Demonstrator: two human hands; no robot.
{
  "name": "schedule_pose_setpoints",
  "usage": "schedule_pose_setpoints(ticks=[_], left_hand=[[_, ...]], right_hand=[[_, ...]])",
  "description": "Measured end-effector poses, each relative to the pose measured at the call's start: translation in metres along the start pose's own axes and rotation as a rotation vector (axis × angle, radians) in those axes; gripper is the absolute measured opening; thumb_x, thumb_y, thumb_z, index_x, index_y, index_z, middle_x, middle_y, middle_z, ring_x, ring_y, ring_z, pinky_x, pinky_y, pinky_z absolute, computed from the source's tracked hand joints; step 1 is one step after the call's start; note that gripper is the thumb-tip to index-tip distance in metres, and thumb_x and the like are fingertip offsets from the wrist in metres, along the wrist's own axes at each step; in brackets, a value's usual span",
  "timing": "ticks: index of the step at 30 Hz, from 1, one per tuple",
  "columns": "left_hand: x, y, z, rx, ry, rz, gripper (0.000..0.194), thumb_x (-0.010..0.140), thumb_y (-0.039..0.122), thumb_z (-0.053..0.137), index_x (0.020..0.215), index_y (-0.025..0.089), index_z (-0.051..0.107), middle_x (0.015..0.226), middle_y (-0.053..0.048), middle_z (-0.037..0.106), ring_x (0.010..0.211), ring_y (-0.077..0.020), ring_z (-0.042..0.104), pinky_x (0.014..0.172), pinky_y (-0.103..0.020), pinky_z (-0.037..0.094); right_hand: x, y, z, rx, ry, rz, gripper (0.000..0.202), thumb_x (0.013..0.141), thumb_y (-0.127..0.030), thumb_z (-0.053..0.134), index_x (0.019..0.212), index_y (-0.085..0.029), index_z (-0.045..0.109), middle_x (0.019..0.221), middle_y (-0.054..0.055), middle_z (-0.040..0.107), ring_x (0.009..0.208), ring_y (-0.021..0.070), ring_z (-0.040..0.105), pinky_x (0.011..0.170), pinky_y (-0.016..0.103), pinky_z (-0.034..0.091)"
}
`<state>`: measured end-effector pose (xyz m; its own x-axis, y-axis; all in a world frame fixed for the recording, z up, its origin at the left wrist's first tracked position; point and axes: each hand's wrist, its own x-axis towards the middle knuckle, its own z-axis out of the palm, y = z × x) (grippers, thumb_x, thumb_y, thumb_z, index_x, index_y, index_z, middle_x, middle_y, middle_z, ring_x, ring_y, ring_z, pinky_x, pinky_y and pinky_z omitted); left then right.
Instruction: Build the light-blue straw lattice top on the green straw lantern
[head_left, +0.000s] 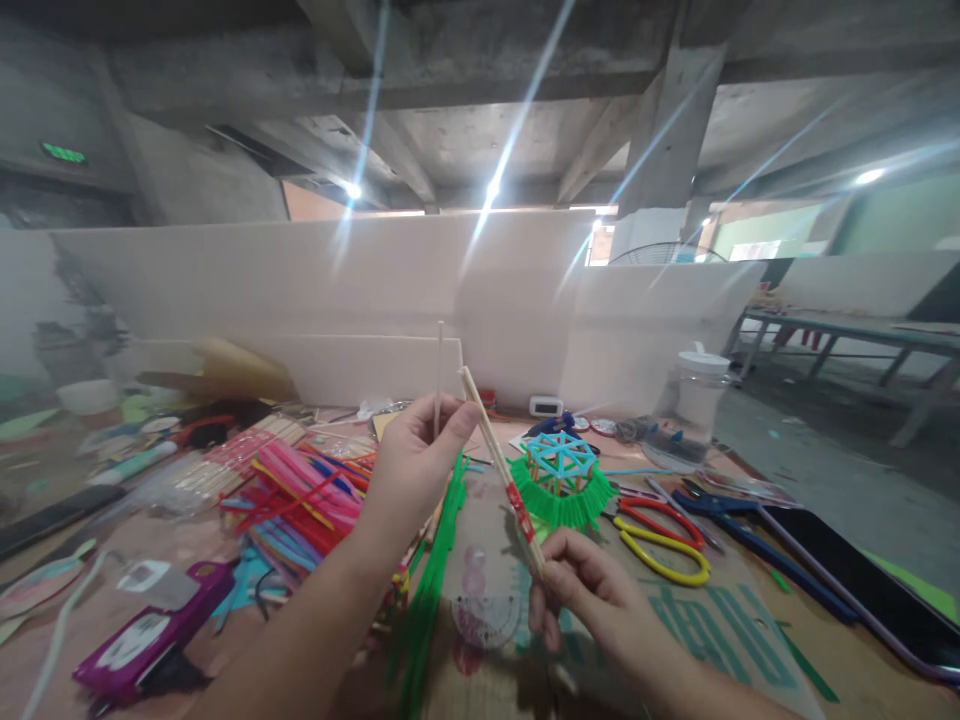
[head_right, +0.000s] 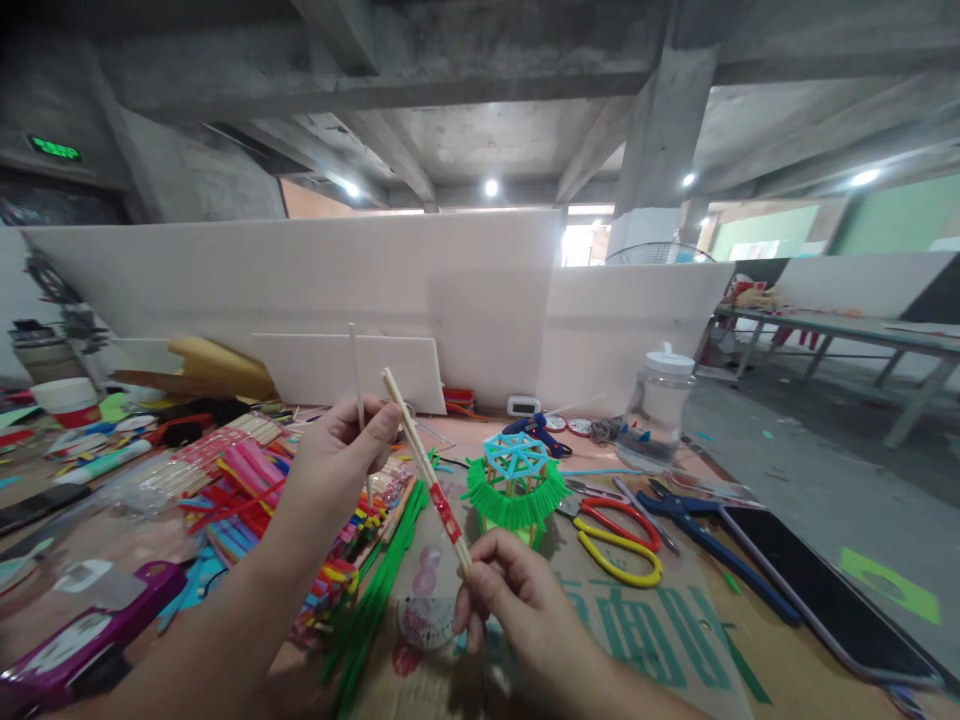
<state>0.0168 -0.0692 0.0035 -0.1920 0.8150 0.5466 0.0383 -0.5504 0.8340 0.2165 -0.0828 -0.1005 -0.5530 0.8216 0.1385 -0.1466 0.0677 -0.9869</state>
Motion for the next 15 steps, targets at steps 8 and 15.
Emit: schedule_pose_setpoints(ticks=[8,15], left_hand=[[0.017,-0.002,-0.019,-0.037,0.091,0.072,0.029,0.087,0.044,0.069,0.077,0.019,0.058,0.062,0.006,0.046,0.046,-0.0061,0.03,0.043,-0.02,0.025],[0.014,0.0,-0.018,0.063,-0.016,0.048,0.026,0.087,0.039,0.067,0.073,0.02,0.06,0.058,0.005,0.049,0.044,-0.0072,0.031,0.043,-0.022,0.024]], right_hand=[[-0.001,-0.001,-0.001,-0.091,0.028,-0.012,0.048,0.087,-0.067,0.062,0.081,-0.02,0.053,0.071,0.003,0.067,0.057,0.0129,0.059,0.059,0.026,0.046],[0.004,-0.021,0.005,-0.141,0.068,-0.123,0.055,0.088,-0.064,0.064,0.121,-0.021,0.062,0.105,0.01,0.073,0.082,0.0172,0.067,0.079,0.034,0.054]])
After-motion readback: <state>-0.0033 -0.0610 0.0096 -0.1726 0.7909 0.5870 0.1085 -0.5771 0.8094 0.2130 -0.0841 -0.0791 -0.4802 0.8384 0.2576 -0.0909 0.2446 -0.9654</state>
